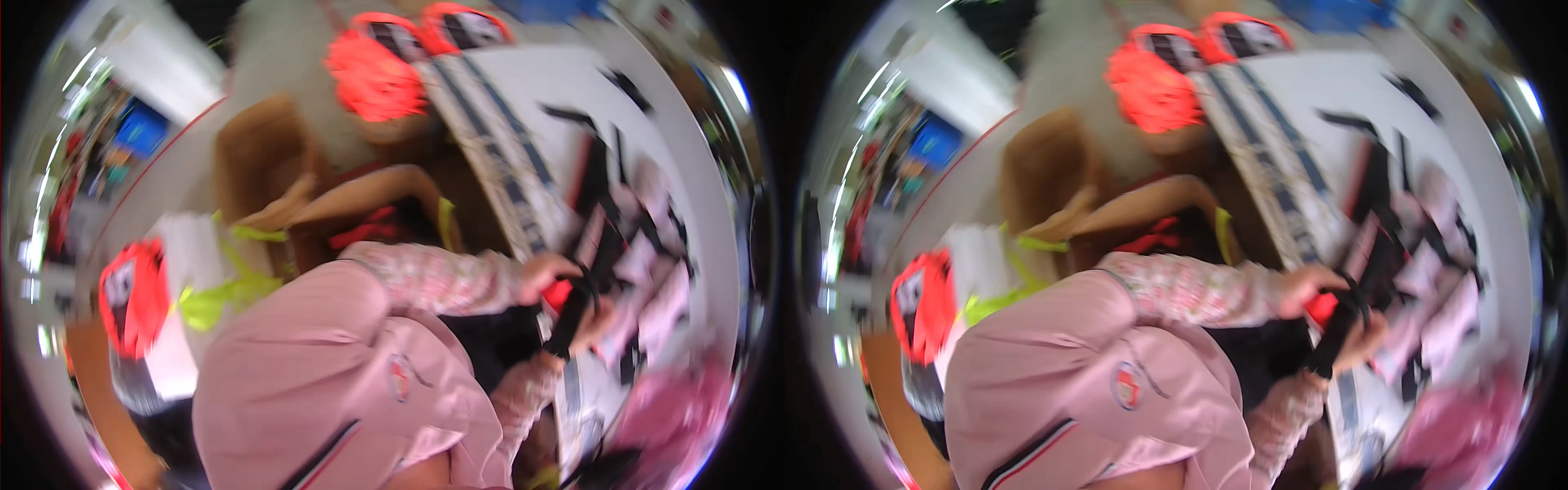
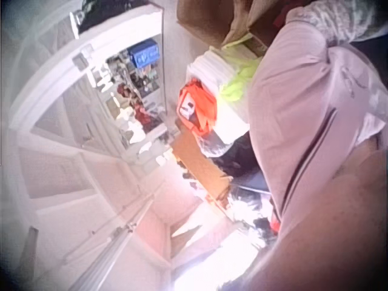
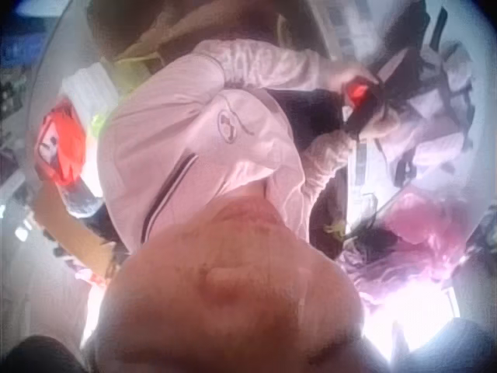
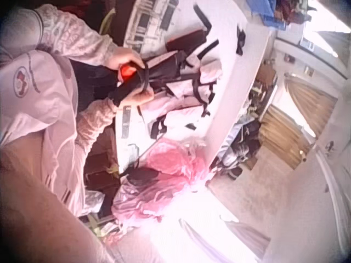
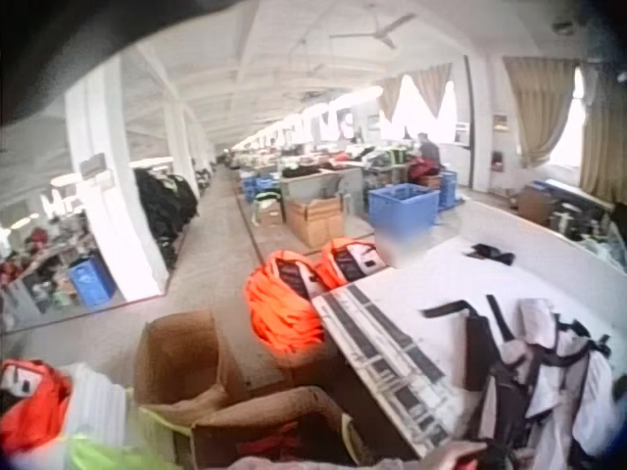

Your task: Assembling, folding, and preparing life vests for packaging at a factory workbench.

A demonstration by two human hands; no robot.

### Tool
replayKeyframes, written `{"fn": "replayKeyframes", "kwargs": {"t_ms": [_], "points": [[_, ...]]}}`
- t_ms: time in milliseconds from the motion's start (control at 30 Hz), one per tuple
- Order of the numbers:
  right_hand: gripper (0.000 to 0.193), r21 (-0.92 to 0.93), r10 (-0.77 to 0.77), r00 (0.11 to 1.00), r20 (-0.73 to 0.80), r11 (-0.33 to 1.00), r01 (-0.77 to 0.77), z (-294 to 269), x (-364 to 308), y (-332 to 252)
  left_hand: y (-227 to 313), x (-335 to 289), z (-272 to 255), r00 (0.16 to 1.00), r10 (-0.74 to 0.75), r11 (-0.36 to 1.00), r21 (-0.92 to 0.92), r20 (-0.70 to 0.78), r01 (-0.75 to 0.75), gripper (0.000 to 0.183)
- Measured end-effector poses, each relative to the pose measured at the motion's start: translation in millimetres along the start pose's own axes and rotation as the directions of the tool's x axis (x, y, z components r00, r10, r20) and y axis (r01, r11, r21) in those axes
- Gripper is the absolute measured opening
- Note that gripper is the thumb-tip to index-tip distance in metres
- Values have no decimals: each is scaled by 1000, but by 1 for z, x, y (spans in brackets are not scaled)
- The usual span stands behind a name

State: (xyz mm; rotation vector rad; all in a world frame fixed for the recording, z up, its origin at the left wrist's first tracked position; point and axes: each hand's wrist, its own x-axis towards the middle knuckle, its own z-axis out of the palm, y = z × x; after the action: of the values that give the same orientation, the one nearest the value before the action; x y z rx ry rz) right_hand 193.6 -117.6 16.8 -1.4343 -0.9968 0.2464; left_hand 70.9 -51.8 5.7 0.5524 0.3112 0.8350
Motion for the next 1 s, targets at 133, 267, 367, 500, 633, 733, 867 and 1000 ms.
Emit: {"fn": "replayKeyframes", "kwargs": {"t_ms": [133,267,367,500,633,733,867,1000], "points": [[7,155,92,995,44,983,-98,13,14,-35,47,-8,16,960,-279,942,-184,28,280,26],[5,760,384,869,312,448,-471,9,25,-75,71,3,41,991,-131,986,103,5,130,22],[11,795,264,832,488,259,-549,9,18,-72,87,9,49,987,-101,947,315,124,57,25],[24,798,102,837,538,259,-544,2,29,-97,82,2,47,983,116,766,617,146,-181,27],[13,720,182,956,232,629,-295,-6,28,-81,53,-10,18,986,-59,979,186,-156,88,25],[13,714,191,957,220,637,-291,-9,24,-80,43,-24,25,976,-213,974,71,-42,216,25],[14,655,140,974,180,721,-224,-4,15,-73,42,-24,41,963,-257,958,108,-81,265,28],[13,751,215,948,234,579,-317,-10,11,-75,39,-14,19,974,-224,966,124,-22,225,34]]}}
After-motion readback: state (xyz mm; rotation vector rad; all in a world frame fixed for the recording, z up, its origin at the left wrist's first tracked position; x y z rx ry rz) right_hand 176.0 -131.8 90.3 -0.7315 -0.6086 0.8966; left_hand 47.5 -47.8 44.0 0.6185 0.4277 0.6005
